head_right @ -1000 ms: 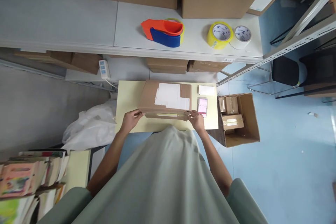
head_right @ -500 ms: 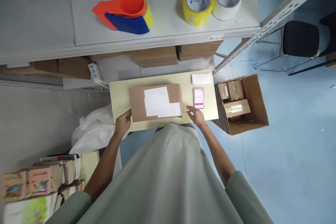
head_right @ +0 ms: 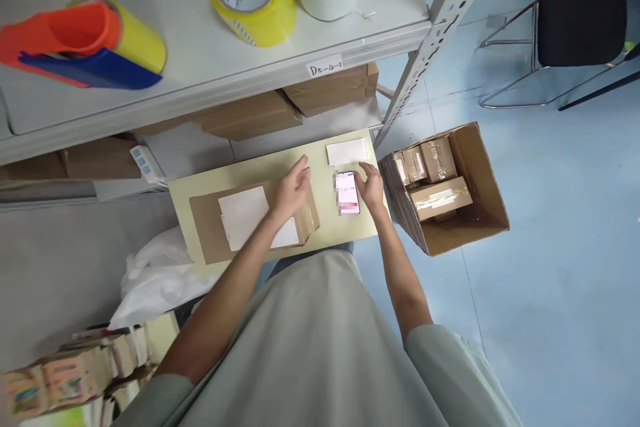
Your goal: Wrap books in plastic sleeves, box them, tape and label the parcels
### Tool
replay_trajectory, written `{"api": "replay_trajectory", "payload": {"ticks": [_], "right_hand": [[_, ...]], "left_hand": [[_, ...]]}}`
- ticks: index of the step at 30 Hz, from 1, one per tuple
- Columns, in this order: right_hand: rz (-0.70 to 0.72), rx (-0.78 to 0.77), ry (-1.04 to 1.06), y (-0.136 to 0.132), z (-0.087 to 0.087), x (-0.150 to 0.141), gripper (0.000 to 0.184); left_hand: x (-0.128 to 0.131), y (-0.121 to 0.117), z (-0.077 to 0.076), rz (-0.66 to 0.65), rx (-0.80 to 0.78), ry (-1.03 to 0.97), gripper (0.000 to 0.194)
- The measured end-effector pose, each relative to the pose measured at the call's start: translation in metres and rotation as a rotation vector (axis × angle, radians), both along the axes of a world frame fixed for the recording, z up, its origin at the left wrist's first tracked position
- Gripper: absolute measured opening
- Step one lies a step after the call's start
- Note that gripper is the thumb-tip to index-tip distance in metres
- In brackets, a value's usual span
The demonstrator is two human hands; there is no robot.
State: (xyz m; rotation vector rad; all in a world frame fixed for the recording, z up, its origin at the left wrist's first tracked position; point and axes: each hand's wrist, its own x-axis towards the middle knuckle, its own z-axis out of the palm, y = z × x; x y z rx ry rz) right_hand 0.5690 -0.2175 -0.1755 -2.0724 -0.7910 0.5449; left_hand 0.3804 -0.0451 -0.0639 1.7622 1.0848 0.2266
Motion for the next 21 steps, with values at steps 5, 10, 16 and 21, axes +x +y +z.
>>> {"api": "replay_trajectory", "payload": {"ticks": [5,10,16,21], "right_hand": [[-0.012,-0.03,-0.015,0.018,-0.021,0.015,0.051],[-0.004,-0.048,-0.017,0.027,-0.027,0.015,0.053],[-0.032,-0.063,-0.025,0.034,-0.024,0.01,0.053],[-0.051,-0.061,-0.018,0.038,-0.021,0.006,0.05]], "left_hand": [[0.068,-0.002,-0.076,0.076,-0.139,0.144,0.071],[0.081,0.009,-0.113,0.181,-0.18,0.182,0.081],[0.08,0.009,-0.125,0.207,-0.196,0.07,0.08],[0.08,0.006,-0.121,0.276,-0.202,0.038,0.076]]}}
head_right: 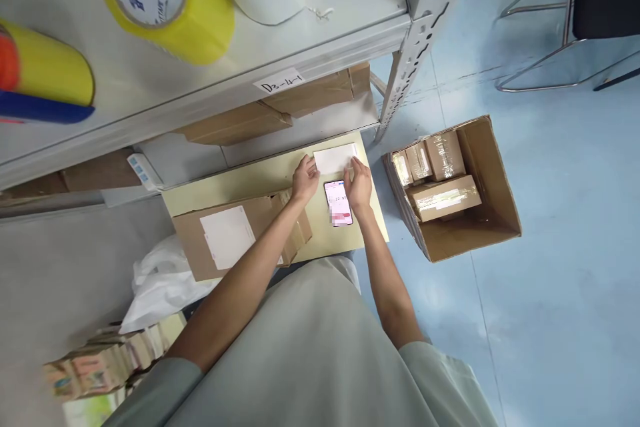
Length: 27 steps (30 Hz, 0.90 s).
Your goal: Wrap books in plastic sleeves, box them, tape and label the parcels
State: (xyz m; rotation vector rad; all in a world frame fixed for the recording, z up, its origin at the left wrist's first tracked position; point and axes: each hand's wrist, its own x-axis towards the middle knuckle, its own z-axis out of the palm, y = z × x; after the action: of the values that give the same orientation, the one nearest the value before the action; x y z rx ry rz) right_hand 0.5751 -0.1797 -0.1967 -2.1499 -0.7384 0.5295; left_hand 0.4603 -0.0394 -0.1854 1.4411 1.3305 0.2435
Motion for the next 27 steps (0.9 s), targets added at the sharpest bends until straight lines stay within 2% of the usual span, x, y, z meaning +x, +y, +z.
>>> {"api": "replay_trajectory", "payload": {"ticks": [4,10,17,23,27], "right_hand": [[-0.039,0.012,0.004,0.001,0.002,-0.002,0.046],[-0.028,0.001,0.082,-0.001,0.005,0.001,0.045],[-0.043,0.004,0.077,0.001,0.004,0.003,0.041],[-0.225,0.029,0.248,0.011,0.003,0.007,0.039],[-0.314,0.033,0.287,0.021,0.008,0.008,0.038]], "left_hand": [[0.005,0.0,0.01,0.082,0.057,-0.018,0.06],[0.018,0.002,0.026,0.156,0.056,0.023,0.014],[0.021,0.007,0.037,0.187,0.011,0.004,0.015],[0.021,0.014,0.035,0.201,-0.052,0.019,0.017],[0.02,0.015,0.032,0.186,-0.06,0.035,0.015]]}}
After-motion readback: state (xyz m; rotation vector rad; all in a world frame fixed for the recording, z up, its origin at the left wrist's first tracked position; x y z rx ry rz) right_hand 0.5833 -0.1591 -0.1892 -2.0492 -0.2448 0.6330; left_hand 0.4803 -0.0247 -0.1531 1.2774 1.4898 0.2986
